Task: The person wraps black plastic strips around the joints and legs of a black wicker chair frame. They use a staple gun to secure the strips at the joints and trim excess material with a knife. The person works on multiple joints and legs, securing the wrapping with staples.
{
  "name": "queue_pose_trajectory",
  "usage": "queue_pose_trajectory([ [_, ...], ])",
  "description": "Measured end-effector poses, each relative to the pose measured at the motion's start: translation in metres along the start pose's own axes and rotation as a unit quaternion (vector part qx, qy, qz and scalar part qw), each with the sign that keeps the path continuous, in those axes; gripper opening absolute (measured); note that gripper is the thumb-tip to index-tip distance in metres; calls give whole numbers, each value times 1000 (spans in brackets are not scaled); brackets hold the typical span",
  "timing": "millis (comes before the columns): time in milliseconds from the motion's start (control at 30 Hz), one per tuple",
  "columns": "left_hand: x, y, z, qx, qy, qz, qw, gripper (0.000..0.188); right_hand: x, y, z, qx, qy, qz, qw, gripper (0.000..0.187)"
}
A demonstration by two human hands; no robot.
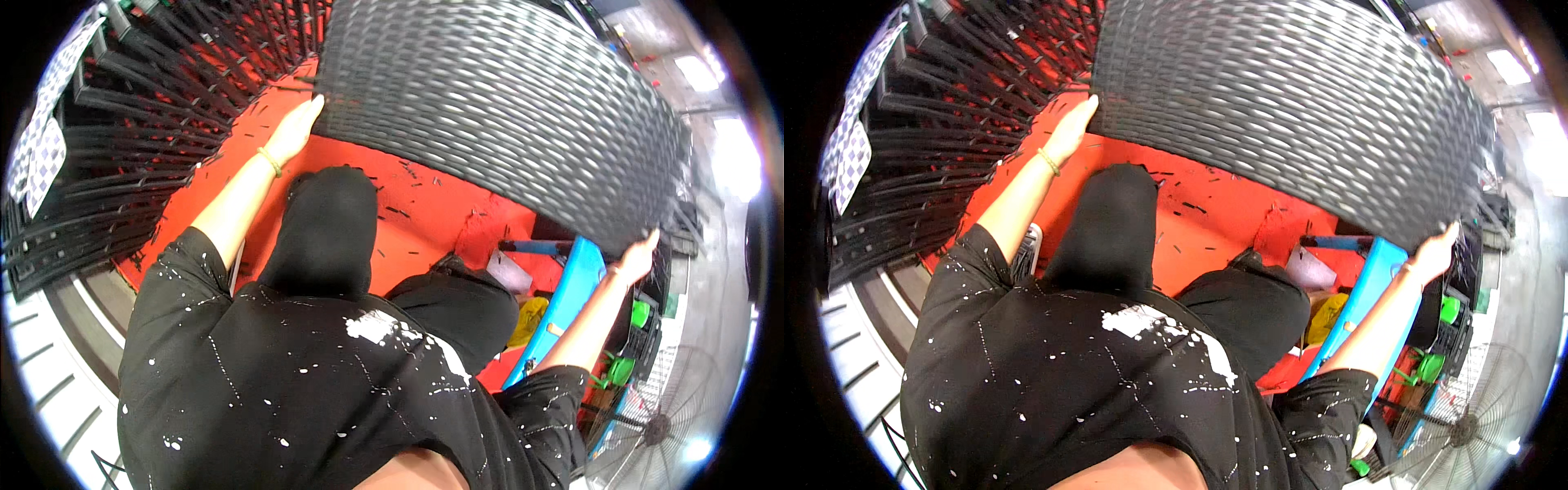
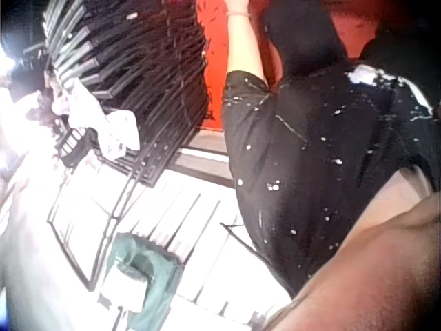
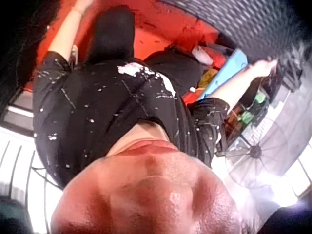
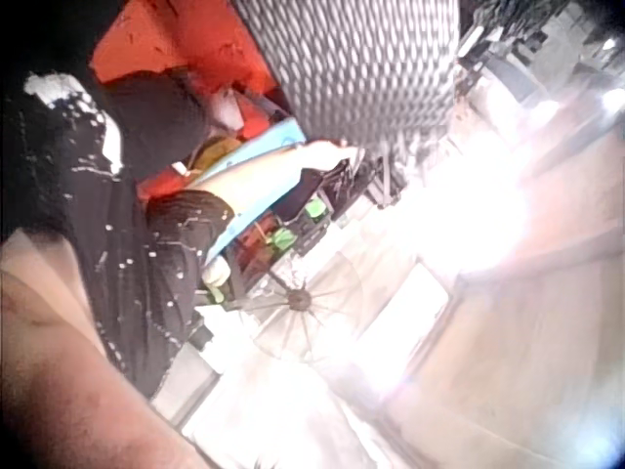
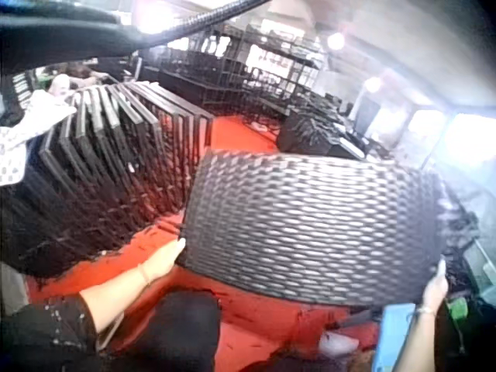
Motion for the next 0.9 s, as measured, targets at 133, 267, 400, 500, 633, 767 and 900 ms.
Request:
queue_pose_trajectory([
  [133, -5, -108, 7, 283, -126, -147, 939, 75, -81, -164, 10, 131, -15, -217, 967, 31],
  [267, -23, -130, -4, 208, -62, -154, 964, 59, -232, -236, 83, 130, -126, -315, 932, 41],
  [400, -27, -70, -4, 220, 7, -18, 975, 42, -265, -234, 91, 174, -86, -292, 937, 37],
  [500, -30, 47, 39, 245, 53, 169, 953, 35, -273, -214, 76, 193, -51, -363, 910, 35],
  [633, -38, 155, 127, 242, 5, 430, 870, 36, -278, -176, 43, 242, -93, -375, 890, 41],
  [767, -49, 153, 179, 215, -87, 314, 921, 36, -279, -172, 0, 289, -149, -447, 834, 41],
  [900, -86, 110, 184, 140, -223, 138, 955, 31, -297, -146, -23, 300, -246, -407, 827, 37],
])
Point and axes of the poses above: each hand's wrist, its own x-axis towards the middle knuckle, its own z-axis out of the palm, y = z × x, the point moved 8 cm from there along x, towards the middle knuckle, and after that the axes turned 2 degrees about y, right-handed, at the moved point
